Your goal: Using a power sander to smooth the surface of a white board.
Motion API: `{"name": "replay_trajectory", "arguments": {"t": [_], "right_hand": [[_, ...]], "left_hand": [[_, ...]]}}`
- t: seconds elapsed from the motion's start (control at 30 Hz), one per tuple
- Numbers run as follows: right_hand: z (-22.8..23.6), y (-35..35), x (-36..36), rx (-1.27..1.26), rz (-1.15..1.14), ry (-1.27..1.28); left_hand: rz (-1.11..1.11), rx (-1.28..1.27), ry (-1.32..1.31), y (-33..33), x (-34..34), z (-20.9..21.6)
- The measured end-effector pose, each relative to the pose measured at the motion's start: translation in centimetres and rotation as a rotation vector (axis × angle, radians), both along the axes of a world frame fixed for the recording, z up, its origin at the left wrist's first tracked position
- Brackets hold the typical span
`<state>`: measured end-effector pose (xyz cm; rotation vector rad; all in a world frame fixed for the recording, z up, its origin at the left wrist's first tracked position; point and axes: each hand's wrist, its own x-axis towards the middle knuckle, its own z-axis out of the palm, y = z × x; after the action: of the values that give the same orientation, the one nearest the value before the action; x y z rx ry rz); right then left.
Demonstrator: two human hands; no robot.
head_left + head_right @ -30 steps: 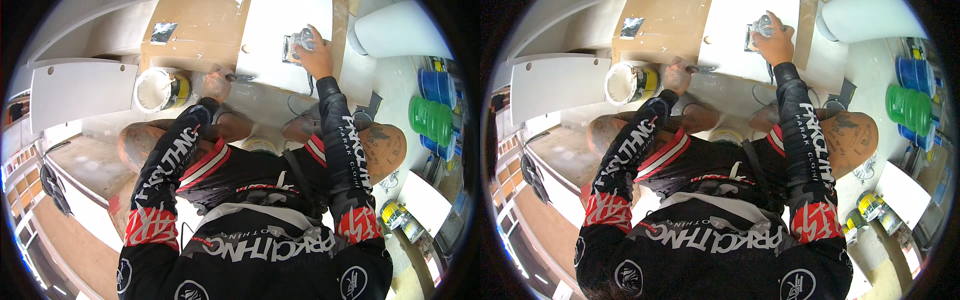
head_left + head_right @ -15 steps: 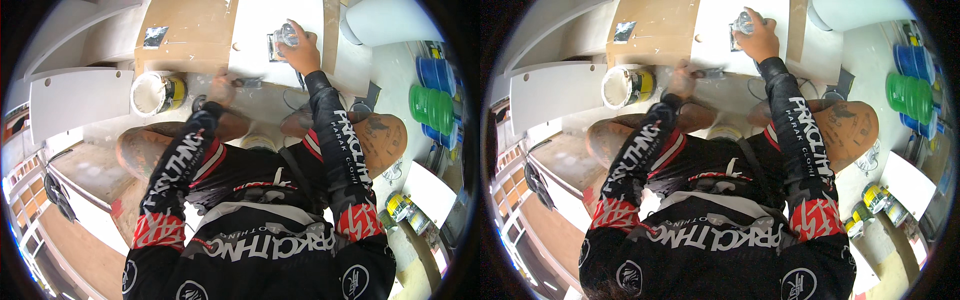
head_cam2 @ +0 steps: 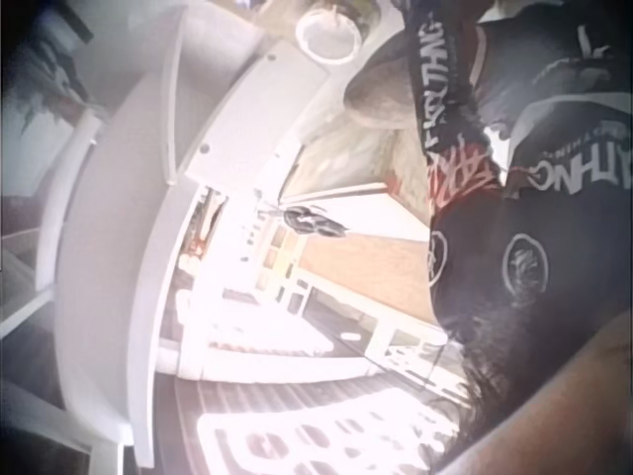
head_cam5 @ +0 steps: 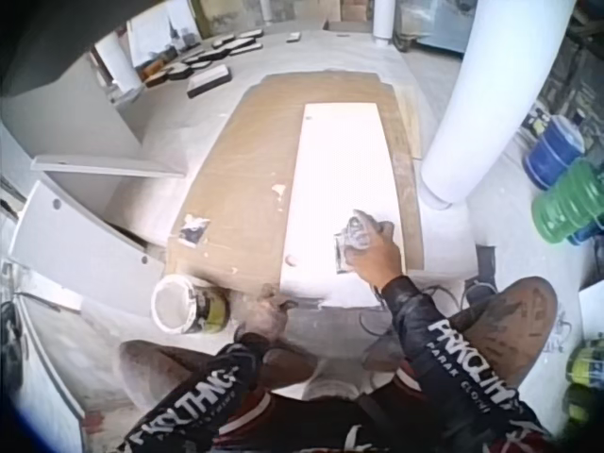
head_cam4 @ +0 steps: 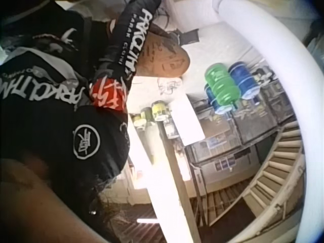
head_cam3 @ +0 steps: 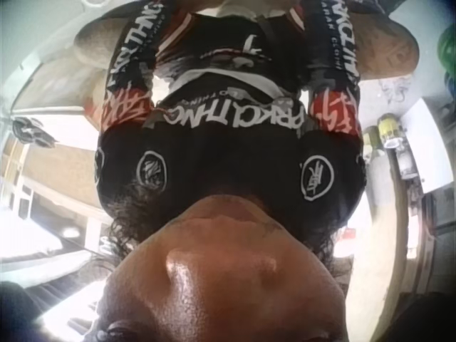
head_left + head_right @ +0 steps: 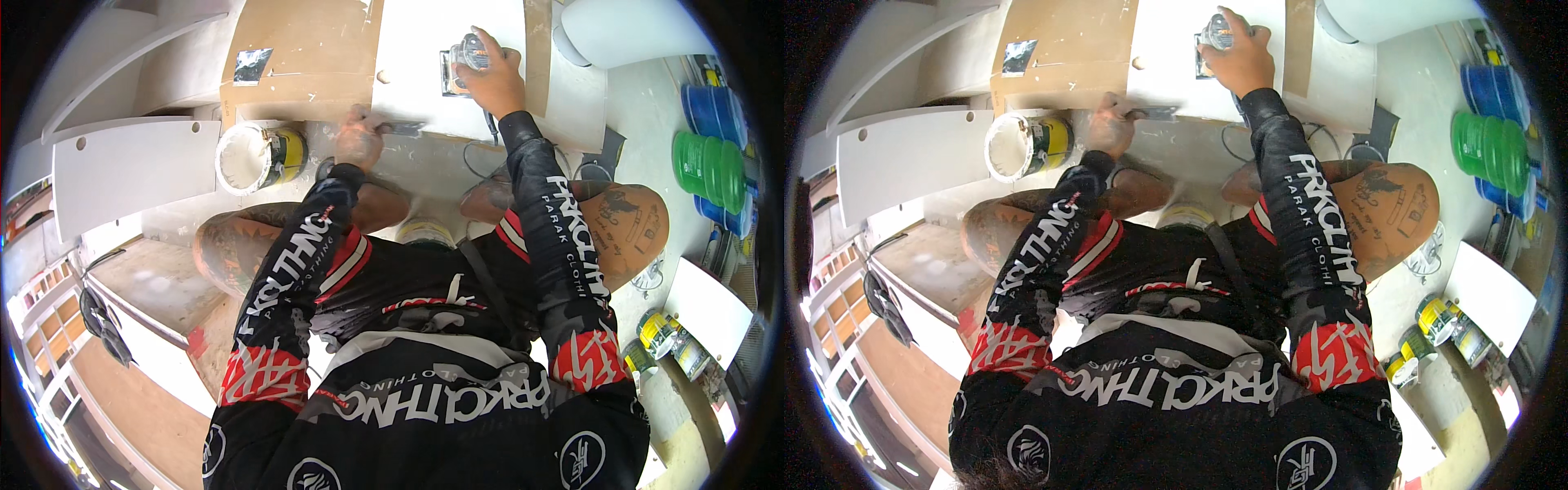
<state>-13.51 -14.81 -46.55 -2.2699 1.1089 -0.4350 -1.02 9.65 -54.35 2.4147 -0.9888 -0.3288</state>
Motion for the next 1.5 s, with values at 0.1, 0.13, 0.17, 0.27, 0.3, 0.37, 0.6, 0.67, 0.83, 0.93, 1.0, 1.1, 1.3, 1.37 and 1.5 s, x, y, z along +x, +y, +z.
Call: {"name": "replay_trajectory", "arguments": {"t": [0.1,0.13,0.17,0.27,0.3,0.37,0.6,0.67,0.83,0.93,1.0,1.1,1.3,1.37,1.5], "right_hand": [[0.7,0.4,-0.1,0.035,0.022,0.01],[0.9,0.4,-0.2,0.072,0.046,-0.004],[0.9,0.3,-0.3,0.072,0.043,-0.001],[0.4,-0.5,-0.5,0.051,0.045,-0.043],[0.0,-1.2,-0.6,0.022,0.029,-0.05],[-0.8,-2.5,-1.3,-0.022,0.004,-0.091],[-0.7,-2.9,-1.7,-0.059,-0.006,-0.068],[-0.1,-2.6,-1.9,0.073,-0.037,-0.092],[-0.8,-4.4,-2.6,-0.007,-0.023,-0.074],[-0.3,-4.6,-2.7,-0.043,-0.073,-0.02],[0.2,-4.2,-2.4,-0.034,-0.086,-0.006],[0.7,-3.7,-2.4,0.007,-0.088,-0.01],[0.8,-3.8,-3.1,0.013,-0.113,0.015],[1.0,-3.8,-3.2,0.038,-0.15,0.035],[1.1,-3.6,-3.0,0.052,-0.127,-0.009]], "left_hand": [[-0.142,-0.1,-0.103,-1.3,-1.9,0.8],[-0.142,-0.089,-0.097,-1.4,-2.1,1.0],[-0.141,-0.079,-0.09,-1.5,-2.2,1.1],[-0.08,-0.033,0.013,-0.9,-0.6,0.5],[-0.081,-0.034,0.016,-1.1,-0.8,0.7],[-0.136,-0.004,-0.025,-1.8,-1.8,1.0],[-0.197,-0.101,-0.169,-5.8,-7.4,0.8],[-0.211,-0.098,-0.156,-5.9,-7.5,0.8],[-0.21,-0.014,-0.174,-2.2,-2.6,0.4],[-0.174,-0.067,-0.128,-1.3,-1.1,0.5],[-0.177,-0.096,-0.149,-1.7,-2.3,-0.1],[-0.159,-0.124,-0.176,-3.5,-5.2,-0.1],[-0.146,-0.17,-0.214,-2.5,-4.5,-0.1],[-0.14,-0.109,-0.191,-2.2,-3.5,-0.1],[-0.201,-0.143,-0.198,-3.5,-4.6,-0.4]]}}
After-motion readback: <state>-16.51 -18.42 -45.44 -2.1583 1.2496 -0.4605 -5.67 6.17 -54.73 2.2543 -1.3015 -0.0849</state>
